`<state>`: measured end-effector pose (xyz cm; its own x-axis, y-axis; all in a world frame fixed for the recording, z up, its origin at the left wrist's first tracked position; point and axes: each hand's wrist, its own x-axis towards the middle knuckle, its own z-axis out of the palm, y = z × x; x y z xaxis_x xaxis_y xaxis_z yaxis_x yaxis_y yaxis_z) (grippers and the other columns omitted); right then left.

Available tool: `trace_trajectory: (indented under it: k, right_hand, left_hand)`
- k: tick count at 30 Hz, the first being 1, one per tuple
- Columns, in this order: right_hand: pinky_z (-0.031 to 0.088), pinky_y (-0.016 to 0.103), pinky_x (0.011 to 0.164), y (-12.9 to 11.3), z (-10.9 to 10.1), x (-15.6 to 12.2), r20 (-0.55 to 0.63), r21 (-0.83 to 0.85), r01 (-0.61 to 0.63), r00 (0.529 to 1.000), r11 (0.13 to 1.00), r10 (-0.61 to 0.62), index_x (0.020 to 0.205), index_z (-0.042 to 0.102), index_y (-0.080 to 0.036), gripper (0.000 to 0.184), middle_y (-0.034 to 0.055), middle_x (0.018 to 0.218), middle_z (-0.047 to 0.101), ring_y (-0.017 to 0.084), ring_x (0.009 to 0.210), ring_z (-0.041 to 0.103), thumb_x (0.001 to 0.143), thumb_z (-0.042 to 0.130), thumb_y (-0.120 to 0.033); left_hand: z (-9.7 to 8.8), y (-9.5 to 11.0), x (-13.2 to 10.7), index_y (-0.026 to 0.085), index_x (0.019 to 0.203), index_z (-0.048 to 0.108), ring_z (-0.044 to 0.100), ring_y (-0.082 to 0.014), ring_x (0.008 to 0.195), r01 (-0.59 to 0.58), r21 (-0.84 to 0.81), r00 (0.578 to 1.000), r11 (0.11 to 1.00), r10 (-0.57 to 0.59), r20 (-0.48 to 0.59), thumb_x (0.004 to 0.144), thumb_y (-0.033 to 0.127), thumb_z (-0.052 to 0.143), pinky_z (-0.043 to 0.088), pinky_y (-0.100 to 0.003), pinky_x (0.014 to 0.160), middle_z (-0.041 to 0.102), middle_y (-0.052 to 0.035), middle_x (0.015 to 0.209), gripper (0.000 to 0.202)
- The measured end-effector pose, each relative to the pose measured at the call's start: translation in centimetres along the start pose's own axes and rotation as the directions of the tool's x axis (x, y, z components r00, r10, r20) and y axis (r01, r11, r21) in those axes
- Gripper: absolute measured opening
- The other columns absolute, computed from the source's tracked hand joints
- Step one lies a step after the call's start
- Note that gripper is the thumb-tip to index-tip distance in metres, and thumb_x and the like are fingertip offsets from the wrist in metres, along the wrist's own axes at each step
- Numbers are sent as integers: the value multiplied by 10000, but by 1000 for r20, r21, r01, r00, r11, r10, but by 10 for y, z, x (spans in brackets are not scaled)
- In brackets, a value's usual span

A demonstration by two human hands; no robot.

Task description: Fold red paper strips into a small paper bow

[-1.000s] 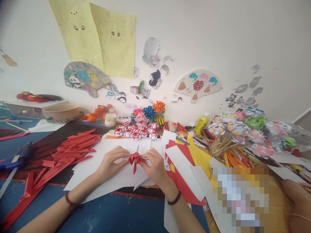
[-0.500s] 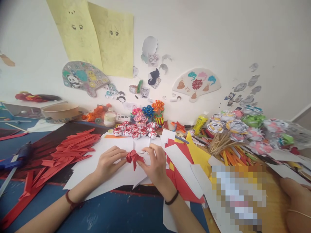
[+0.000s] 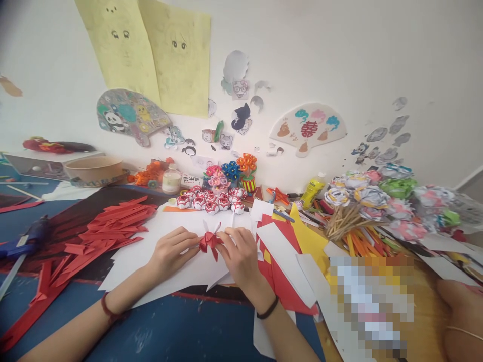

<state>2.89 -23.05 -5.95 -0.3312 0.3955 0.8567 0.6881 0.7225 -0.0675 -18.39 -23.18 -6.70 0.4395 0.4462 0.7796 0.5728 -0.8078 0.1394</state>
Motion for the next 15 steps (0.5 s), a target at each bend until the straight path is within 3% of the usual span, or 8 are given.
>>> trace_trajectory:
  k: [7, 15]
  right_hand:
    - [435, 349, 681, -7, 0, 1, 28, 14, 61, 998, 998, -61, 1027, 638, -187, 177, 77, 853, 665, 206, 750, 559, 917, 507, -143]
    - [437, 336, 676, -5, 3, -1, 63, 34, 21, 998, 999, -24, 859, 616, -180, 188, 66, 755, 614, 199, 741, 536, 927, 448, -130]
  left_hand:
    - [2, 1, -3, 173, 973, 616, 529, -159, 717, -23, 40, 999, 999, 21, 37, 881, 166, 542, 465, -290, 649, 665, -66, 835, 119]
    - [7, 5, -5, 171, 972, 616, 533, -158, 695, -36, 65, 998, 997, 32, 54, 887, 170, 523, 460, -290, 638, 657, -65, 797, 126]
